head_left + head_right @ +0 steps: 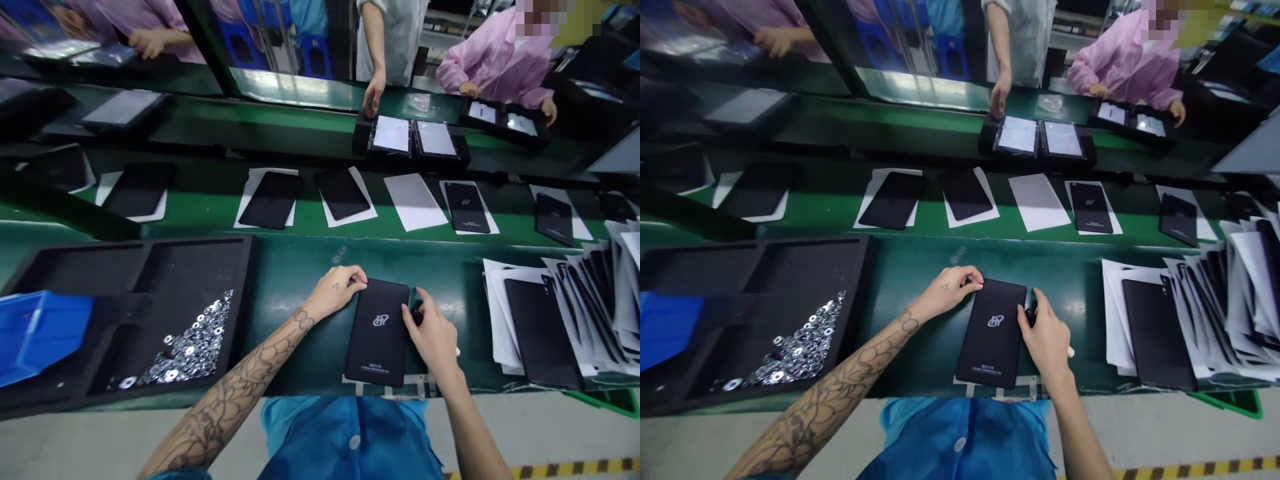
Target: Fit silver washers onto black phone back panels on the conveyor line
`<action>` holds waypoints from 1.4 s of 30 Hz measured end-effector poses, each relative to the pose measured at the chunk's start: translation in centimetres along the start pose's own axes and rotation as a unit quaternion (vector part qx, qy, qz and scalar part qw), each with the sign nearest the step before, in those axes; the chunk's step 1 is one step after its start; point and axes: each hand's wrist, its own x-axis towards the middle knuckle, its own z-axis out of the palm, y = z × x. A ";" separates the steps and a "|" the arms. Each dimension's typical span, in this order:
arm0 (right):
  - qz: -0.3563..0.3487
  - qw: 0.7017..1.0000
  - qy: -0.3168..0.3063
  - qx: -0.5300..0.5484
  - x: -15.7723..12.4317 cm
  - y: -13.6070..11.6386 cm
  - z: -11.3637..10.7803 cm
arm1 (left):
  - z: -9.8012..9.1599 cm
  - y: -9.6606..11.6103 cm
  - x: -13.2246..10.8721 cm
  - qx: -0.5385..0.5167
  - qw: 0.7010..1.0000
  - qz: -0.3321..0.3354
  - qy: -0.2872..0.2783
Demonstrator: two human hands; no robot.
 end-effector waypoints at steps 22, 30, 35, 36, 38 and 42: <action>-0.022 0.999 0.022 -0.006 -0.8 -0.4 0.9 | -2.5 2.6 6.9 0.177 0.966 -0.048 -0.184; -0.133 0.977 0.007 0.166 1.0 -0.9 -2.4 | -0.8 6.1 13.0 0.305 0.899 0.080 -0.306; -0.213 0.848 0.066 0.480 6.5 -5.4 -3.9 | -0.8 5.5 13.5 0.273 0.909 0.073 -0.306; -0.210 0.813 0.063 0.540 7.5 -6.6 -3.5 | -1.2 5.0 13.0 0.269 0.913 0.069 -0.300; -0.195 0.755 0.038 0.624 9.1 -9.0 -2.2 | -2.2 3.9 11.4 0.247 0.926 0.073 -0.275; -0.170 0.710 0.005 0.684 10.0 -12.2 0.5 | -4.8 0.9 5.3 0.069 0.980 0.146 -0.118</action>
